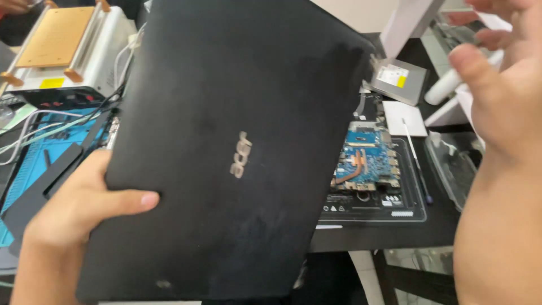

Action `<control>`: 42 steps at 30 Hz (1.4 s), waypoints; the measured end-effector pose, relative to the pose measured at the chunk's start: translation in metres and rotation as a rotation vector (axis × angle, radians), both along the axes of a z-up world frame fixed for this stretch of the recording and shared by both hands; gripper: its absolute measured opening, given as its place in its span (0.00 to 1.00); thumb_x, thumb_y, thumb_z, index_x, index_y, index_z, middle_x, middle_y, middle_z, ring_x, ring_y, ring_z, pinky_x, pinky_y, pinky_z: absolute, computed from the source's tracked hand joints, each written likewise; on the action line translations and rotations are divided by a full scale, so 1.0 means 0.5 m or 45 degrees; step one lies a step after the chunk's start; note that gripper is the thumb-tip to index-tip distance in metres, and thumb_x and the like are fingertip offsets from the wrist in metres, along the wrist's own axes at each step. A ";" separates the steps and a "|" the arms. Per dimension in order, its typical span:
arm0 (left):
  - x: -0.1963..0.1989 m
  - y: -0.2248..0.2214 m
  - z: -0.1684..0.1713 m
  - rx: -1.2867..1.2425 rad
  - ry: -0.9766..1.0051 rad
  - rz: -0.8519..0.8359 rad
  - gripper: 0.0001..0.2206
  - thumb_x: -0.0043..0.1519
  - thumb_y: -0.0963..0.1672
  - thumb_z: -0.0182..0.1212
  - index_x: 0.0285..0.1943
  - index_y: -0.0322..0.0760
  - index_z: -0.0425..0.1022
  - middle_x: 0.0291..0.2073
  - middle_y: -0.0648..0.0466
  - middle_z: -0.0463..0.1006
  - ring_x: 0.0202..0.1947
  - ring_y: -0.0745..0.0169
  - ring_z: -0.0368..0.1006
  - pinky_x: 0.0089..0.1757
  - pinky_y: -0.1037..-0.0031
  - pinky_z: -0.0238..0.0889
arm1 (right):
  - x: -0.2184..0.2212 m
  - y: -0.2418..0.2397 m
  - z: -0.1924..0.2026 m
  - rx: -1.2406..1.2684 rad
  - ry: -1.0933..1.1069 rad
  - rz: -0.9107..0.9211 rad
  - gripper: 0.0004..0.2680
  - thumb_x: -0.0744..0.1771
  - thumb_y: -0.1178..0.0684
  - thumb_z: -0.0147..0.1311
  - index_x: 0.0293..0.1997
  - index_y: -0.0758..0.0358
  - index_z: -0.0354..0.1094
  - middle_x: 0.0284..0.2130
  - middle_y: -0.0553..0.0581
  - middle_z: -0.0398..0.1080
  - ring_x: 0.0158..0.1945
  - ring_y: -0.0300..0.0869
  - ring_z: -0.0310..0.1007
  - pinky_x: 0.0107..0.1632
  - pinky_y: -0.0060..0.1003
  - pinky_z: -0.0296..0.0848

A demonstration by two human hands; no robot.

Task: The person reassembles a disassembled Acer laptop on a repair bench. They align the bottom chassis with the exposed motherboard and fan, press the halves together, reposition the assembly, and use a screwdriver to drive screws along the edges while checking the fit.

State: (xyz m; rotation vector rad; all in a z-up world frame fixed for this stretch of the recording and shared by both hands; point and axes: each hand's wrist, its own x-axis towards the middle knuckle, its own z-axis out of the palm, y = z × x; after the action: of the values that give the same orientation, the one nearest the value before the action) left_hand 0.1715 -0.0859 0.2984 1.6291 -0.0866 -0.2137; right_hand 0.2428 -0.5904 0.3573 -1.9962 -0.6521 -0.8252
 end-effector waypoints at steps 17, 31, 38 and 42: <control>0.173 -0.151 0.062 -0.339 0.213 -0.646 0.39 0.60 0.59 0.52 0.72 0.27 0.65 0.55 0.40 0.79 0.54 0.49 0.77 0.56 0.61 0.66 | -0.092 -0.099 -0.162 0.643 0.816 0.276 0.18 0.67 0.60 0.58 0.64 0.76 0.66 0.55 0.62 0.74 0.55 0.42 0.75 0.60 0.36 0.73; 0.166 -0.239 -0.111 -0.412 0.054 0.180 0.21 0.60 0.43 0.62 0.61 0.28 0.71 0.49 0.45 0.80 0.45 0.60 0.79 0.46 0.69 0.74 | 0.093 -0.087 -0.261 1.123 1.235 0.303 0.11 0.70 0.58 0.50 0.59 0.69 0.67 0.51 0.60 0.75 0.50 0.44 0.77 0.54 0.39 0.77; 0.235 -0.254 -0.111 -0.284 0.128 0.161 0.14 0.61 0.43 0.62 0.53 0.28 0.75 0.41 0.48 0.82 0.36 0.63 0.79 0.39 0.70 0.74 | 0.127 -0.104 -0.269 1.103 1.243 0.223 0.10 0.70 0.58 0.50 0.57 0.70 0.68 0.48 0.61 0.75 0.48 0.44 0.78 0.52 0.41 0.78; 0.248 -0.267 -0.150 -0.257 0.167 0.194 0.14 0.62 0.45 0.63 0.51 0.29 0.77 0.39 0.48 0.83 0.34 0.64 0.79 0.37 0.72 0.74 | 0.131 -0.111 -0.275 1.071 1.283 0.177 0.10 0.69 0.59 0.50 0.56 0.69 0.68 0.47 0.60 0.76 0.47 0.44 0.78 0.51 0.41 0.79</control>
State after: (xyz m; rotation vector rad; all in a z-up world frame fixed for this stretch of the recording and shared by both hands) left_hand 0.2955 -0.2196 0.2236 1.4100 0.1127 -0.1881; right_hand 0.3082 -0.6459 0.2196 -1.2943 0.1537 0.0837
